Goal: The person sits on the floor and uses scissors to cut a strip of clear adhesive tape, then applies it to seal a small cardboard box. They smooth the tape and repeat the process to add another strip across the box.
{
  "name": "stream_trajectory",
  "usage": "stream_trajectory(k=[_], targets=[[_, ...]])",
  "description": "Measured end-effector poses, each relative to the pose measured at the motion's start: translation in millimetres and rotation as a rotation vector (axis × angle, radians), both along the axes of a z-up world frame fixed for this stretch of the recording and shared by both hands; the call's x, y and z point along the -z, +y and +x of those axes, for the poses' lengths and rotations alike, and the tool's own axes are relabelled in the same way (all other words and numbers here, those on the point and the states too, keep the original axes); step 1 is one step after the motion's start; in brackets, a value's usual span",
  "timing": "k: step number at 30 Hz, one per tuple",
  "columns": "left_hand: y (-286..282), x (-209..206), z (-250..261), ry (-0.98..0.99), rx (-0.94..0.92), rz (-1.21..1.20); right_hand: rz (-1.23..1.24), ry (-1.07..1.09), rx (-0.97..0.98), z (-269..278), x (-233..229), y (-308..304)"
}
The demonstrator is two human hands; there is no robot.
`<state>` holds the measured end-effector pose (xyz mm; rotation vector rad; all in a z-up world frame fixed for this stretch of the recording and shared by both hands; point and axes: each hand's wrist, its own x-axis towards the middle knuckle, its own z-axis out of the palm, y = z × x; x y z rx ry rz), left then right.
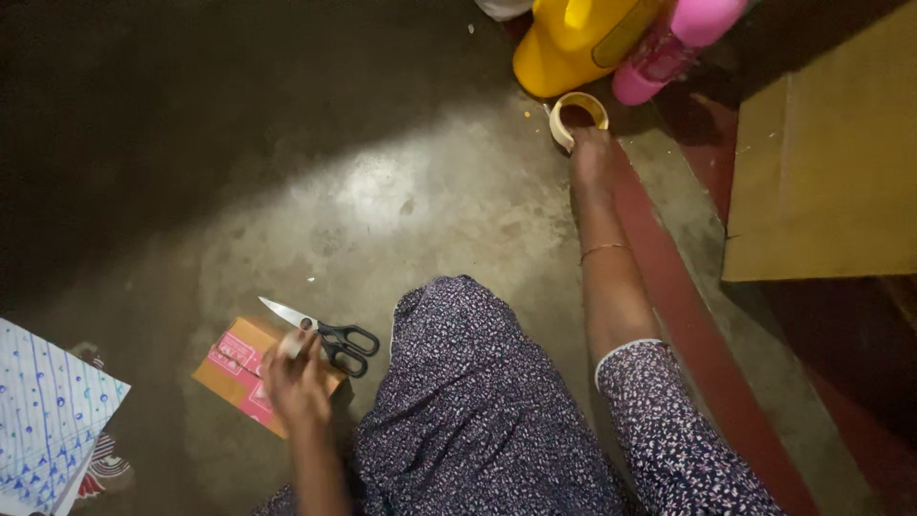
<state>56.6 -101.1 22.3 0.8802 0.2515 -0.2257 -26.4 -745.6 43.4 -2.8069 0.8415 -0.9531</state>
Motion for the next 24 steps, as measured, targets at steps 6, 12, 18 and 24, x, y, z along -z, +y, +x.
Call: stream_trajectory(k=[6,12,18,24], targets=[[-186,8,67,0.0,0.218,-0.211,-0.033,-0.05,-0.005,1,-2,6],[-357,14,67,0.226,0.317,-0.095,-0.011,-0.005,0.036,12,-22,30],[-426,1,33,0.125,0.424,-0.05,0.031,-0.014,0.02,10,-72,88],[-444,0,18,0.174,0.462,-0.128,0.951,-0.437,0.059,18,-96,129]])
